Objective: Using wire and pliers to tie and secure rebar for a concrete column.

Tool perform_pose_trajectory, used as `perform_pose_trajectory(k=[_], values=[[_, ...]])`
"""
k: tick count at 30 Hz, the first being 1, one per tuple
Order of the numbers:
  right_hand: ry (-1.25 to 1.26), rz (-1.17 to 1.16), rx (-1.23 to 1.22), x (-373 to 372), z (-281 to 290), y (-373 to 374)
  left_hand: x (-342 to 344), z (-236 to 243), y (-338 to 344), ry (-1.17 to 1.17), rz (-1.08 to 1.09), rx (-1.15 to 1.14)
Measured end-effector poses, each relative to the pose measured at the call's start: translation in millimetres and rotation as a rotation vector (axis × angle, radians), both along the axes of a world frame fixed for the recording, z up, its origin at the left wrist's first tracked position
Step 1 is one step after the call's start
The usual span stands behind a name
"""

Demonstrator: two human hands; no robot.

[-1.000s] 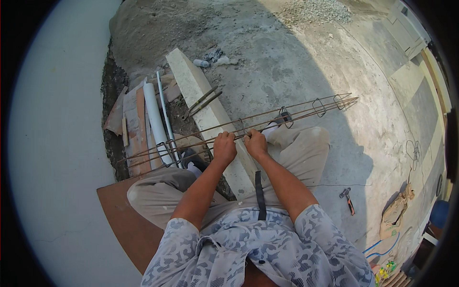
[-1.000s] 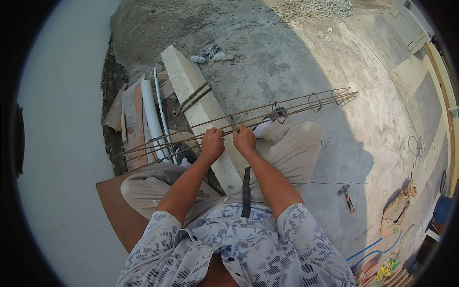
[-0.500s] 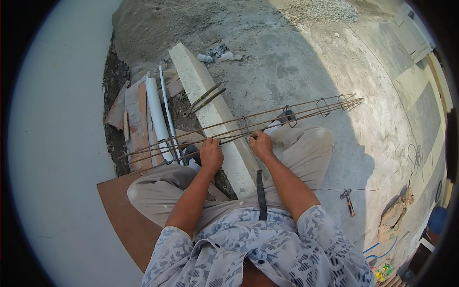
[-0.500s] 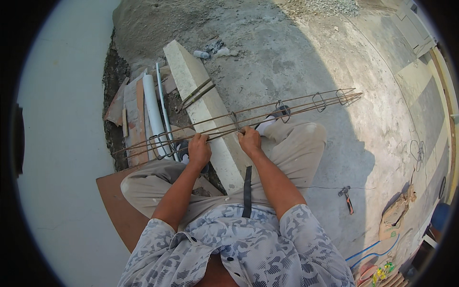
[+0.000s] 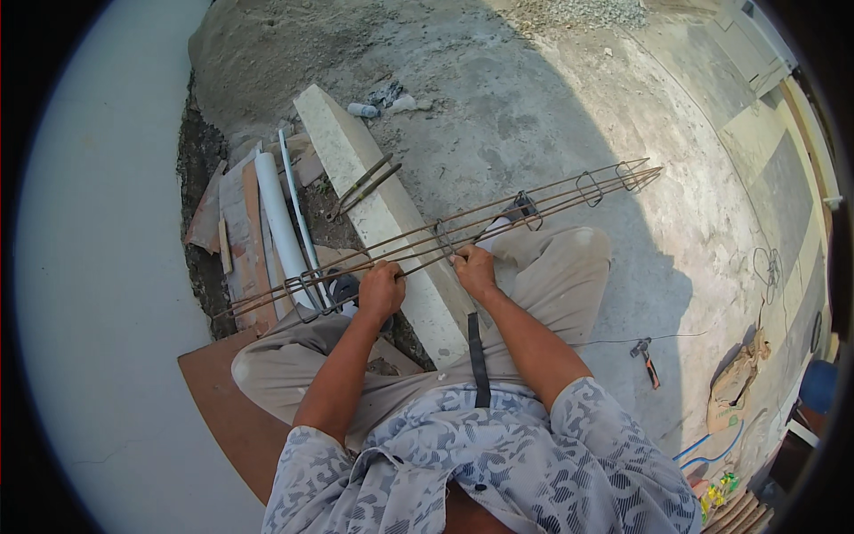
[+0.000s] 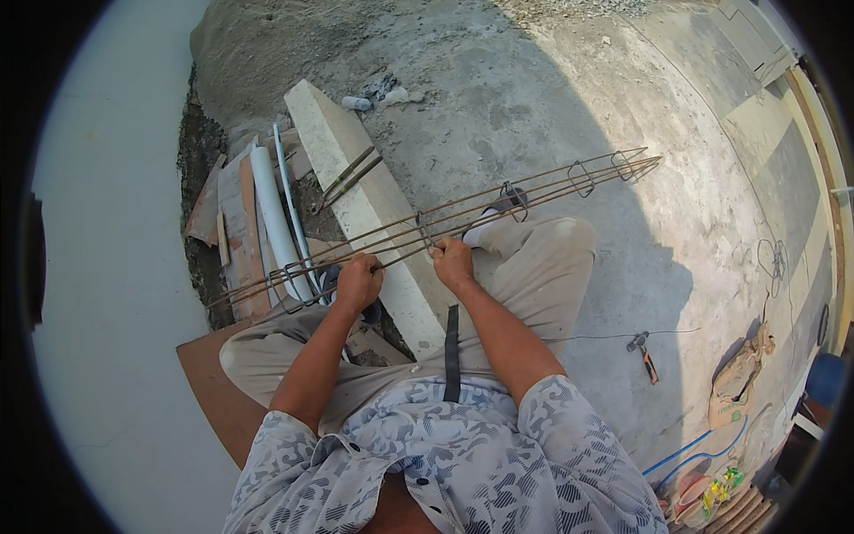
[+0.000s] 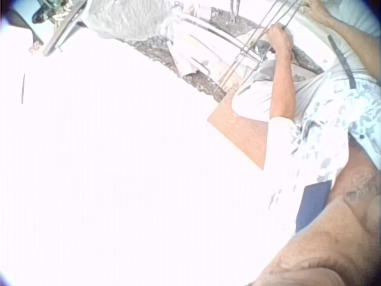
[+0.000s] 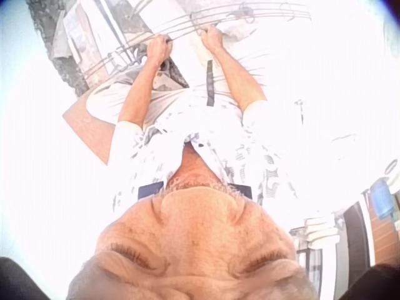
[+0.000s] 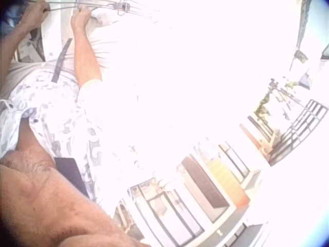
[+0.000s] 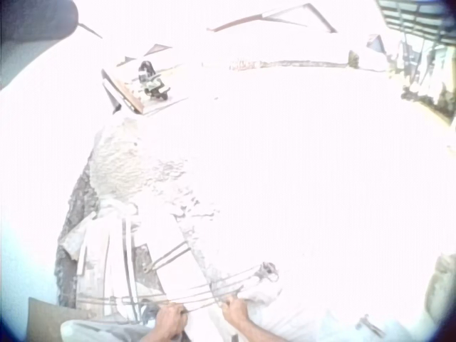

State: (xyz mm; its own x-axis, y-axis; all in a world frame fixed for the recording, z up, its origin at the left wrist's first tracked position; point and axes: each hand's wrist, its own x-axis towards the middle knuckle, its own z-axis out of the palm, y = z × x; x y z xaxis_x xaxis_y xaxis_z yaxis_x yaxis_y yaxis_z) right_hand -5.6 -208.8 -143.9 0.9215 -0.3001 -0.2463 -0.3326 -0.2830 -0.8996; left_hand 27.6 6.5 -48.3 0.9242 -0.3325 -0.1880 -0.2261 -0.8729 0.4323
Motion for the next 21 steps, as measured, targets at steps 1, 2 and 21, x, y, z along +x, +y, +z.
perform_pose_trajectory(k=[1,2,21], values=[[0.027,-0.028,0.032,-1.4,-1.9,-0.2,0.8,0.7,-1.4,0.001,0.001,0.0],[0.027,-0.024,0.033,-1.8,-2.5,0.6,1.3,1.8,-2.9,0.022,-0.012,0.024],[0.028,-0.121,0.003,2.1,17.0,-13.1,-9.8,-18.9,-44.1,-0.105,-0.018,0.025]])
